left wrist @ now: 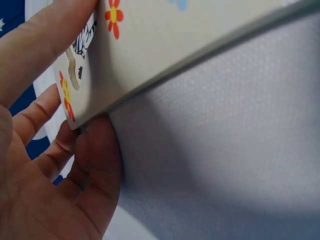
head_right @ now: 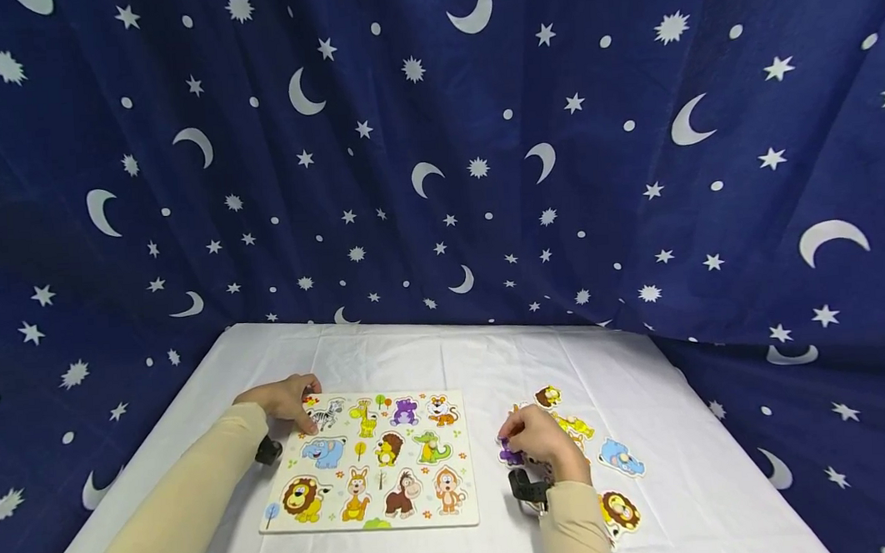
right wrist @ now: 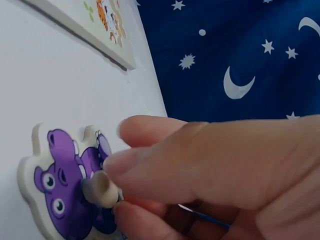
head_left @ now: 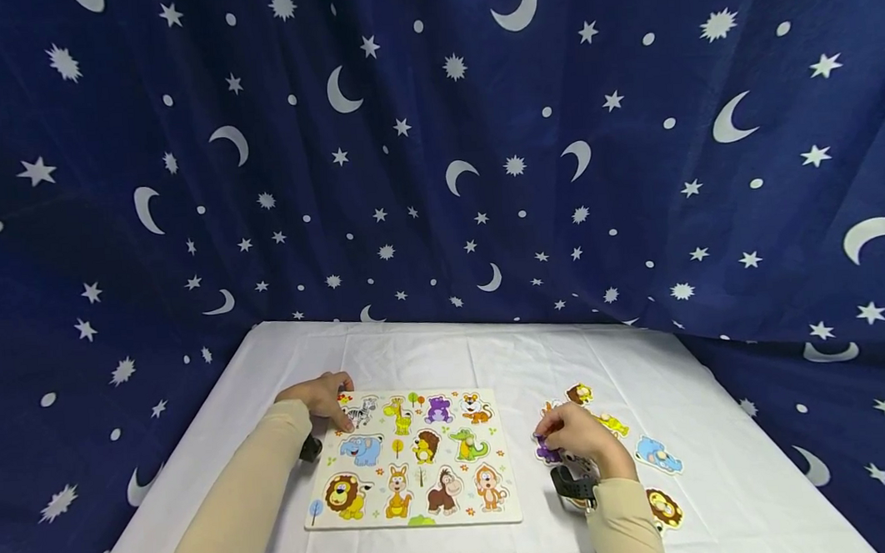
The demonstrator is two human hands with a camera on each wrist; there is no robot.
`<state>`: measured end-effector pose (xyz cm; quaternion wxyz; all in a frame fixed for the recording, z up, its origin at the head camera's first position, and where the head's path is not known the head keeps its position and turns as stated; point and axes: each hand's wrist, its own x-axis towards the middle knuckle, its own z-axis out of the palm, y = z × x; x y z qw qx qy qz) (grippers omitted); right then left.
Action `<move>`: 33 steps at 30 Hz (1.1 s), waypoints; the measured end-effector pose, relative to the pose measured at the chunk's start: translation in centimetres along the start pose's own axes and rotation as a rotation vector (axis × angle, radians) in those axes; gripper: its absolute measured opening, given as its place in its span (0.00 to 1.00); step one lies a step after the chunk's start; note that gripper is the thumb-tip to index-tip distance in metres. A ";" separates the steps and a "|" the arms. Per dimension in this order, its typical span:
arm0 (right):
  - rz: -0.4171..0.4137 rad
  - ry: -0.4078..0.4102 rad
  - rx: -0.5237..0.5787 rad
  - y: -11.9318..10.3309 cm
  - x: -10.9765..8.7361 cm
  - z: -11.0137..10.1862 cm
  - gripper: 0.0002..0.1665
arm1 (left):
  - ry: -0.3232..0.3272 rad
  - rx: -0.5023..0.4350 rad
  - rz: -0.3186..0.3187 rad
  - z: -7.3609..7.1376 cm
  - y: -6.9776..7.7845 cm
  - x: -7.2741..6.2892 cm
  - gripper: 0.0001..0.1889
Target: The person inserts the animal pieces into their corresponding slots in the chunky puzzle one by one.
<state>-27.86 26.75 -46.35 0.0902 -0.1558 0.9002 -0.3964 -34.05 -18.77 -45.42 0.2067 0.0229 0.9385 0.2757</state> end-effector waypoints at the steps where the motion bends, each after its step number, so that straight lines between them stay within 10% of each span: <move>1: 0.000 -0.002 -0.002 0.0 -0.1 0.0 0.11 | 0.001 -0.001 -0.002 0.0 0.0 0.0 0.33; 33: -0.005 -0.066 -0.047 0.4 -0.2 0.3 0.08 | 0.008 -0.031 -0.031 0.2 -0.1 0.4 0.32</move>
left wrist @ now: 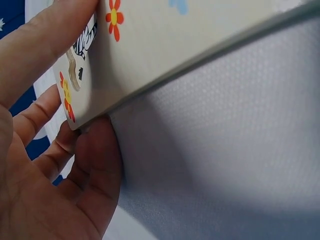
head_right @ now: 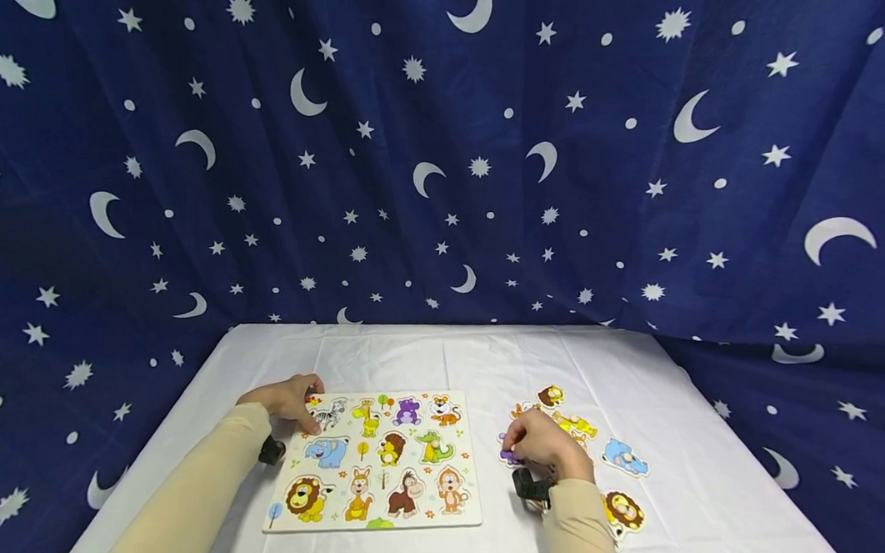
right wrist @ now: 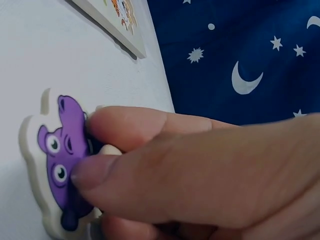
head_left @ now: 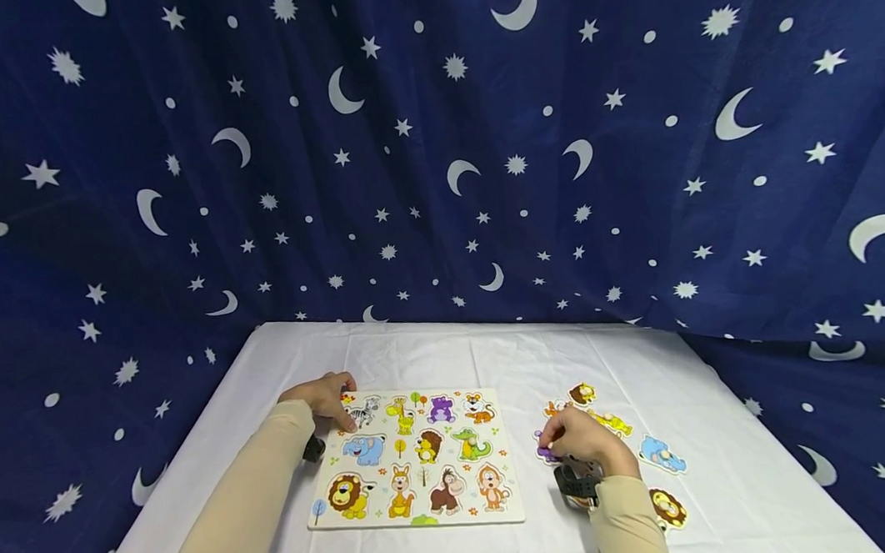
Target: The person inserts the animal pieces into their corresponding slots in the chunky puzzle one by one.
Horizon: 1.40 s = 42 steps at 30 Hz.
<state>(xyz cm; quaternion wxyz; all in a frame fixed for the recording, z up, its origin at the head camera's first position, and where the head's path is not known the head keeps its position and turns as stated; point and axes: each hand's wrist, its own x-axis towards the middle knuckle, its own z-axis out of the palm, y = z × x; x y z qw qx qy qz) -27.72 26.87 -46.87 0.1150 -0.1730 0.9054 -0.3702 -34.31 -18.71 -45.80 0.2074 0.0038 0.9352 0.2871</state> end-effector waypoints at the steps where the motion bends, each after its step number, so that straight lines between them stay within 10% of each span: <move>1: -0.002 0.001 -0.002 0.0 0.0 0.0 0.09 | 0.000 0.000 0.001 0.0 0.0 0.0 0.32; 42: -0.086 0.037 0.070 0.6 0.8 0.7 0.03 | -0.023 0.024 0.049 -0.3 0.3 -0.5 0.32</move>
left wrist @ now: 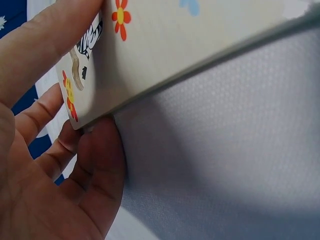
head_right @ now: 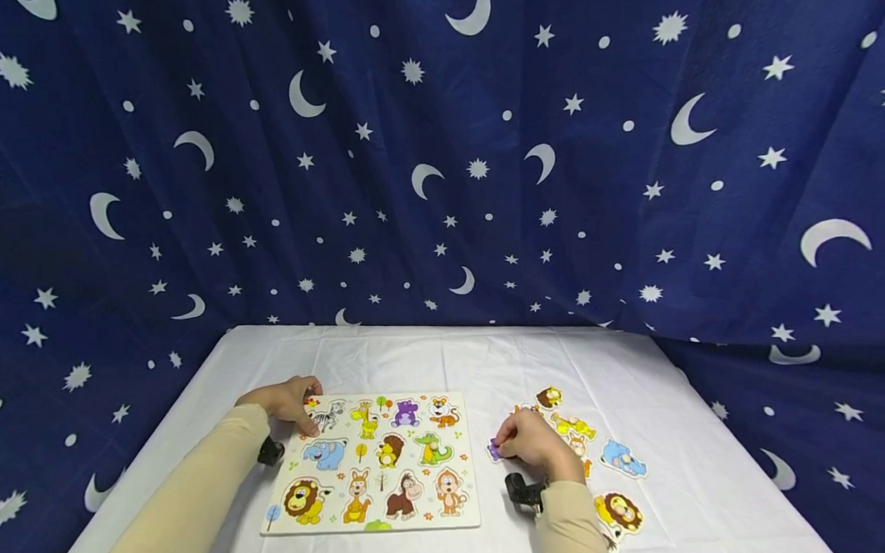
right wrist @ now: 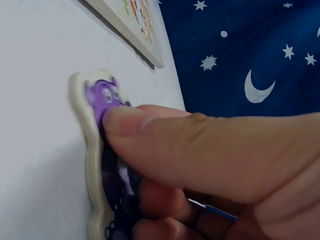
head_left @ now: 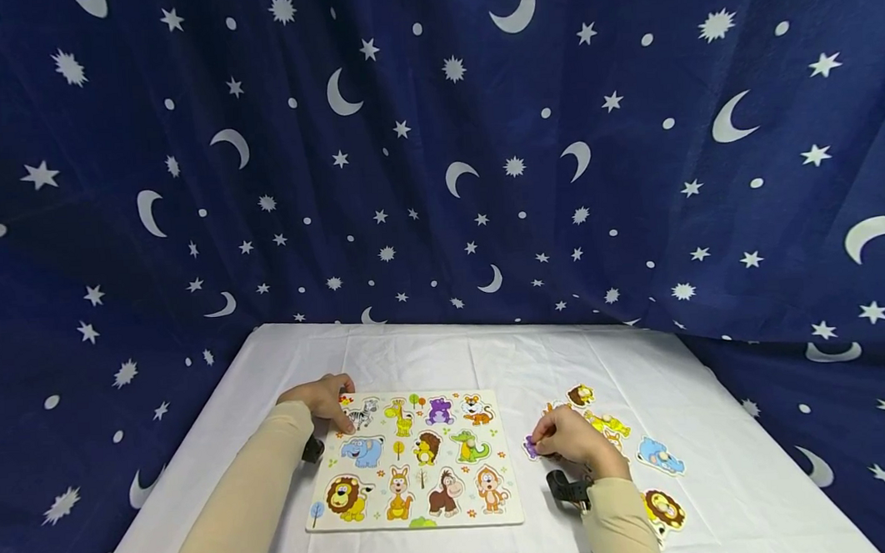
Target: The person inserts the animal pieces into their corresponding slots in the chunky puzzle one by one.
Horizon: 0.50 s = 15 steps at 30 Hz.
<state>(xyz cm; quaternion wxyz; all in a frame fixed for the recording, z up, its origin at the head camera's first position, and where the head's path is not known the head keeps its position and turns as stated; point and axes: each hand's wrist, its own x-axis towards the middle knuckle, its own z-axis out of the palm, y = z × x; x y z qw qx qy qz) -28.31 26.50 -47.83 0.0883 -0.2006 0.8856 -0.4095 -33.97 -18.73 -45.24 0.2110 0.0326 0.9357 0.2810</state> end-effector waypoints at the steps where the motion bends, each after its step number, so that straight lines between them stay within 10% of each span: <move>1: 0.008 0.001 -0.001 0.0 0.0 0.0 0.03 | 0.000 0.001 0.000 0.0 0.0 0.0 0.32; 15: 0.117 0.088 -0.078 -0.5 0.4 0.8 0.06 | 0.000 0.020 -0.007 0.1 -0.3 0.5 0.32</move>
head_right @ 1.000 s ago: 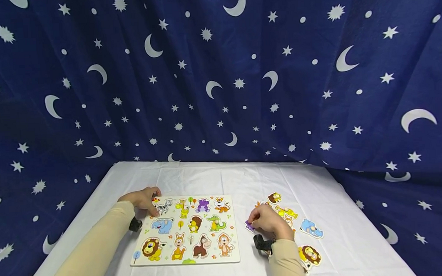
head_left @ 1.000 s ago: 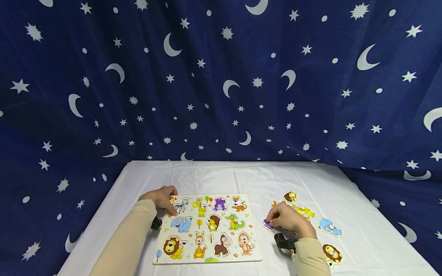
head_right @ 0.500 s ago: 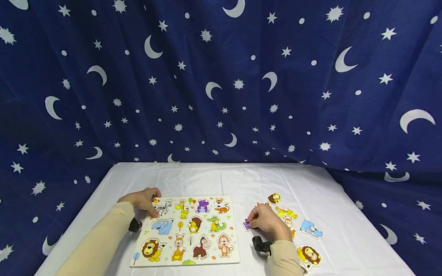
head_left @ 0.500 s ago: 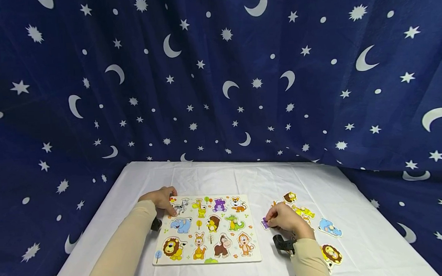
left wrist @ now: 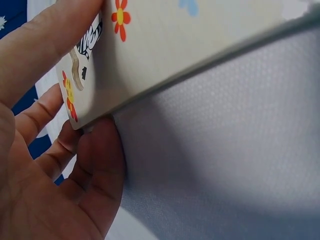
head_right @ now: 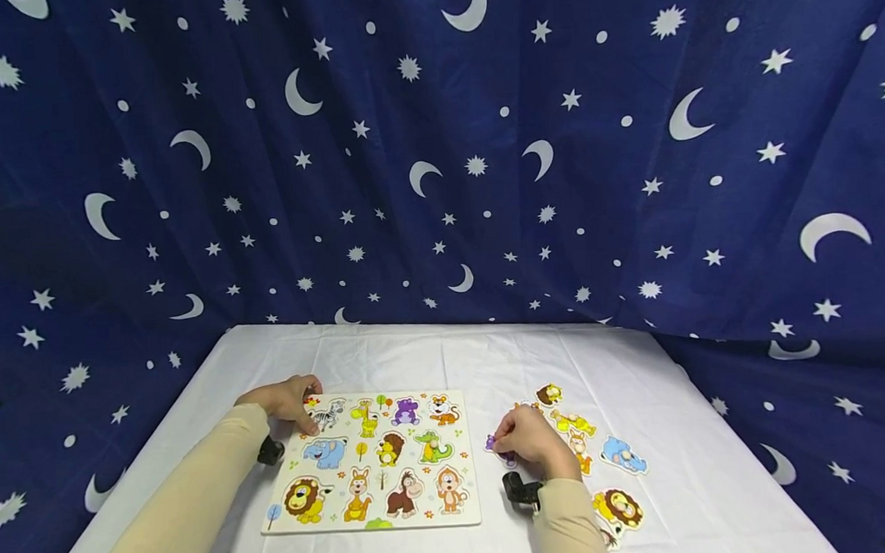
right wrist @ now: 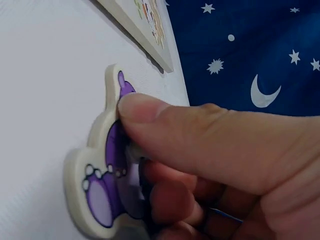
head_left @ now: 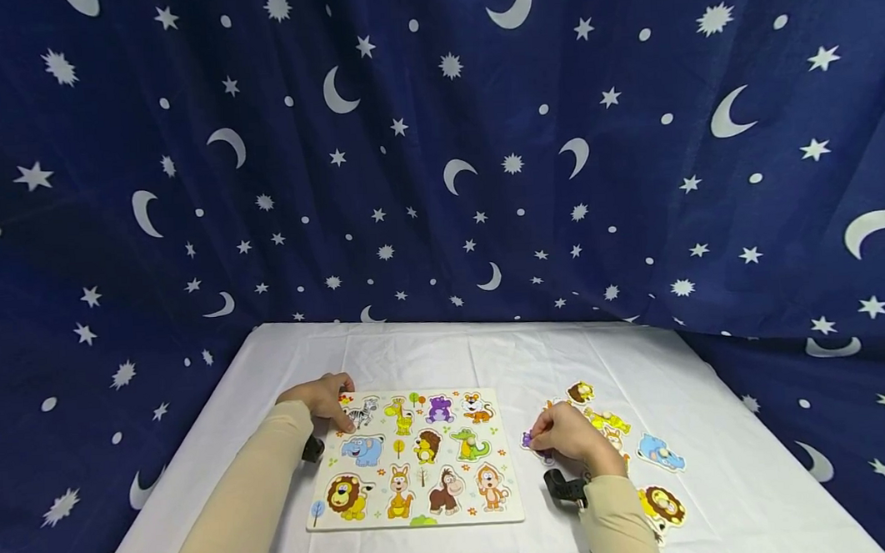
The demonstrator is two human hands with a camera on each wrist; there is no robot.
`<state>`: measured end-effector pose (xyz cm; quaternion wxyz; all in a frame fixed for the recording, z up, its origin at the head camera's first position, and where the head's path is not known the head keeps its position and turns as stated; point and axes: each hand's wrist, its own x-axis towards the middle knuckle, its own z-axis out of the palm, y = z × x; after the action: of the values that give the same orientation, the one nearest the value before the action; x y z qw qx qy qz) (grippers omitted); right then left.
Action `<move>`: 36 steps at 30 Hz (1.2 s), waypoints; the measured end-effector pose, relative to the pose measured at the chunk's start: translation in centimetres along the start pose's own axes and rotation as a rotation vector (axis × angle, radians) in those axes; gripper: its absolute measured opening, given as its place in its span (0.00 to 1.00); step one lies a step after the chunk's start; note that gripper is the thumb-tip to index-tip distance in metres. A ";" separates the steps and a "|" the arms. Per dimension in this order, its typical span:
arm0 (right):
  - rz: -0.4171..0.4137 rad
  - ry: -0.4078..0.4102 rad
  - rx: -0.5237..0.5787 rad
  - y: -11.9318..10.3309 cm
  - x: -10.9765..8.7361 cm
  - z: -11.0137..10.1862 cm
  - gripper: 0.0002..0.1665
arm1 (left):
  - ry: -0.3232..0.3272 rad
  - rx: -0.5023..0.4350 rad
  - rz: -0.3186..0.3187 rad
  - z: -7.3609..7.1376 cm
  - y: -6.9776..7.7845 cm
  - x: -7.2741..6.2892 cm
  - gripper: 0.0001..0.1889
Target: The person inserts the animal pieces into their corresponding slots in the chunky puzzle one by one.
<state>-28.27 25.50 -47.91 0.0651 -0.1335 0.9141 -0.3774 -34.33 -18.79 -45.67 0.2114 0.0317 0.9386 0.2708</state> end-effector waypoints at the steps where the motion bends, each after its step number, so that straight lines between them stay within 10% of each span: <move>1: 0.005 -0.005 0.004 -0.1 0.0 0.0 0.06 | -0.001 -0.001 0.001 0.0 0.0 0.0 0.32; 36: -0.084 -0.121 0.064 0.1 -0.1 -0.8 0.08 | 0.022 -0.019 -0.008 0.3 -0.3 0.1 0.32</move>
<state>-28.40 26.09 -47.38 0.1088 -0.1920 0.8895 -0.4001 -34.26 -18.93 -46.07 0.2025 0.0231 0.9383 0.2793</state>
